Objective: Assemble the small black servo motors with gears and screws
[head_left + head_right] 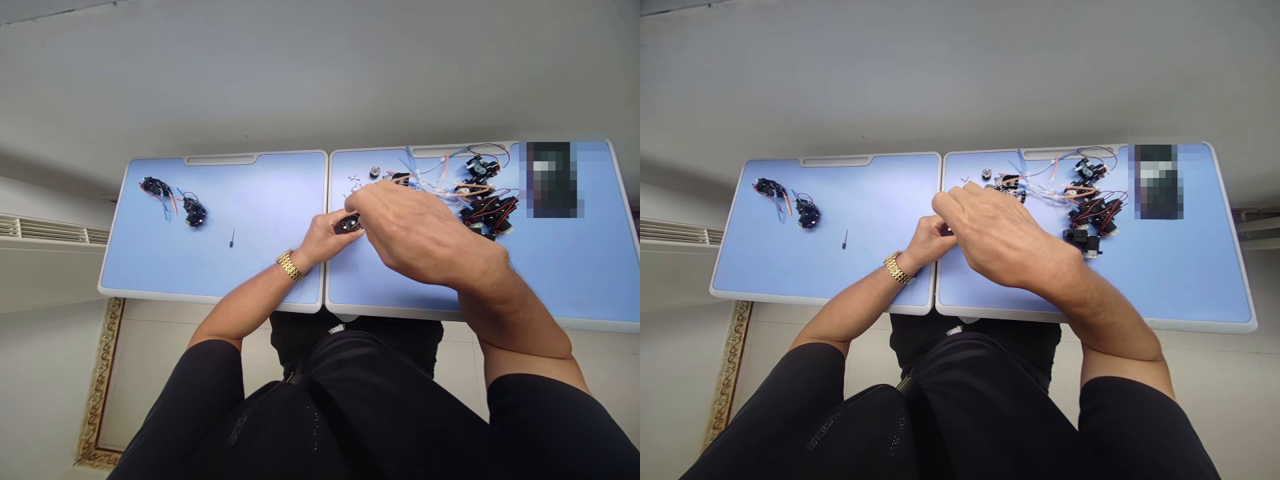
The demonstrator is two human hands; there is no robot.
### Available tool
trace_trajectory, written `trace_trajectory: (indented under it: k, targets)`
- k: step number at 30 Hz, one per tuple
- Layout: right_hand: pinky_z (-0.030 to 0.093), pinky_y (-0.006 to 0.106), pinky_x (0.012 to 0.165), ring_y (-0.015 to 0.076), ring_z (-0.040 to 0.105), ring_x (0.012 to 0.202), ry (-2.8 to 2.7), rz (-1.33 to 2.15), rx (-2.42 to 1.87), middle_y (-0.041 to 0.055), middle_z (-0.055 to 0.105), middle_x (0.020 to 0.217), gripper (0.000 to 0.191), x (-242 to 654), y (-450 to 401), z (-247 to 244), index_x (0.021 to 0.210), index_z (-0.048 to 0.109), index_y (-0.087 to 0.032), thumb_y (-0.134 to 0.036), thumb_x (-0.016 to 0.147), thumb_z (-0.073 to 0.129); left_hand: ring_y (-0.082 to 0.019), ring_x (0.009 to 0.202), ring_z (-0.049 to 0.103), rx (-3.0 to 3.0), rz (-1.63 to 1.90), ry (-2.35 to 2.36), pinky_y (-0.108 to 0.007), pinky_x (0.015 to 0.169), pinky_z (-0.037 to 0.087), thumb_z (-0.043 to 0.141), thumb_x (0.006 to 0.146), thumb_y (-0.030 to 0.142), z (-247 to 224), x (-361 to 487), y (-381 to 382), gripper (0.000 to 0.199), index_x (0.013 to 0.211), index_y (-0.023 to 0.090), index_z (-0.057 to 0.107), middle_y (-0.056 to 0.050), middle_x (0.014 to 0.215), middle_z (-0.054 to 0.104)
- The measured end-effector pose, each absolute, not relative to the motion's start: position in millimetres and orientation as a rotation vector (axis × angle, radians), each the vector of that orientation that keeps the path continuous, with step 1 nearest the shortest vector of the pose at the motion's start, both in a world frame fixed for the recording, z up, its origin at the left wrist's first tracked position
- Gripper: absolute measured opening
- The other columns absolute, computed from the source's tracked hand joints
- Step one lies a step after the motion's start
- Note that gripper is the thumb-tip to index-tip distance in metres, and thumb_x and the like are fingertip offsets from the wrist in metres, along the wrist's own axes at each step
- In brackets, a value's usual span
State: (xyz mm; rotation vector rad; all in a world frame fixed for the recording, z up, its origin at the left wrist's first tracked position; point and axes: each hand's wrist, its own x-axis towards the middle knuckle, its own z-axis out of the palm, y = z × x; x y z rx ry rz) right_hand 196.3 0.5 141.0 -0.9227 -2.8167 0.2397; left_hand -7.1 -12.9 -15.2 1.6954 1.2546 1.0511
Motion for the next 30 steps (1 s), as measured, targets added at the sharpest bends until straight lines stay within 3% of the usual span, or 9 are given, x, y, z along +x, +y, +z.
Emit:
trace_trajectory:
  k: [2,5,8,14,21,30]
  targets:
    - [0.029,0.036,0.070,0.0247,0.057,0.087,-2.792,0.226,-0.966,0.0122,0.073,0.101,0.029,195.0,-0.3,141.1,0.116,0.068,-0.019,-0.017,0.108,0.040,-0.019,0.087,0.076,1.686,1.052,1.240,-0.029,0.079,0.062,0.088,0.089,0.032,-14.2,-7.5,-13.1,0.019,0.101,0.018,0.084,-0.004,0.094,0.084]
    - [0.023,0.036,0.065,0.0238,0.056,0.079,-2.760,0.171,-1.135,0.0106,0.072,0.089,0.025,191.4,0.3,139.5,0.113,0.068,-0.018,-0.029,0.111,0.046,-0.017,0.081,0.075,1.689,1.018,1.232,-0.028,0.075,0.061,0.086,0.090,0.032,-11.4,-7.6,-13.4,0.017,0.099,0.018,0.084,-0.003,0.087,0.082]
    - [0.020,0.037,0.065,0.0221,0.053,0.073,-2.787,0.172,-1.130,0.0094,0.070,0.083,0.025,191.8,1.8,137.7,0.106,0.068,-0.019,-0.023,0.111,0.044,-0.016,0.076,0.072,1.703,0.995,1.267,-0.027,0.072,0.060,0.088,0.089,0.033,-10.5,-7.1,-13.1,0.018,0.100,0.019,0.084,0.000,0.082,0.080]
    - [0.030,0.036,0.071,0.0256,0.060,0.091,-2.750,0.270,-0.995,0.0129,0.075,0.107,0.029,199.3,1.9,141.2,0.121,0.068,-0.019,-0.016,0.107,0.044,-0.019,0.091,0.078,1.670,1.051,1.221,-0.029,0.084,0.064,0.088,0.090,0.032,-11.1,-6.6,-12.9,0.018,0.101,0.018,0.085,-0.004,0.095,0.084]
    - [0.018,0.035,0.066,0.0204,0.054,0.075,-2.822,0.193,-1.105,0.0091,0.072,0.091,0.020,196.0,1.5,142.9,0.107,0.065,-0.019,-0.020,0.110,0.045,-0.016,0.085,0.076,1.683,1.039,1.235,-0.026,0.079,0.061,0.088,0.090,0.034,-14.1,-7.3,-12.3,0.023,0.106,0.018,0.085,-0.003,0.096,0.085]
    - [0.022,0.034,0.066,0.0215,0.056,0.080,-2.768,0.160,-1.017,0.0096,0.072,0.092,0.021,198.8,-0.3,142.4,0.107,0.065,-0.019,-0.018,0.108,0.044,-0.019,0.090,0.078,1.715,1.064,1.236,-0.027,0.082,0.063,0.088,0.089,0.029,-13.0,-6.2,-11.8,0.020,0.104,0.017,0.084,-0.003,0.092,0.084]
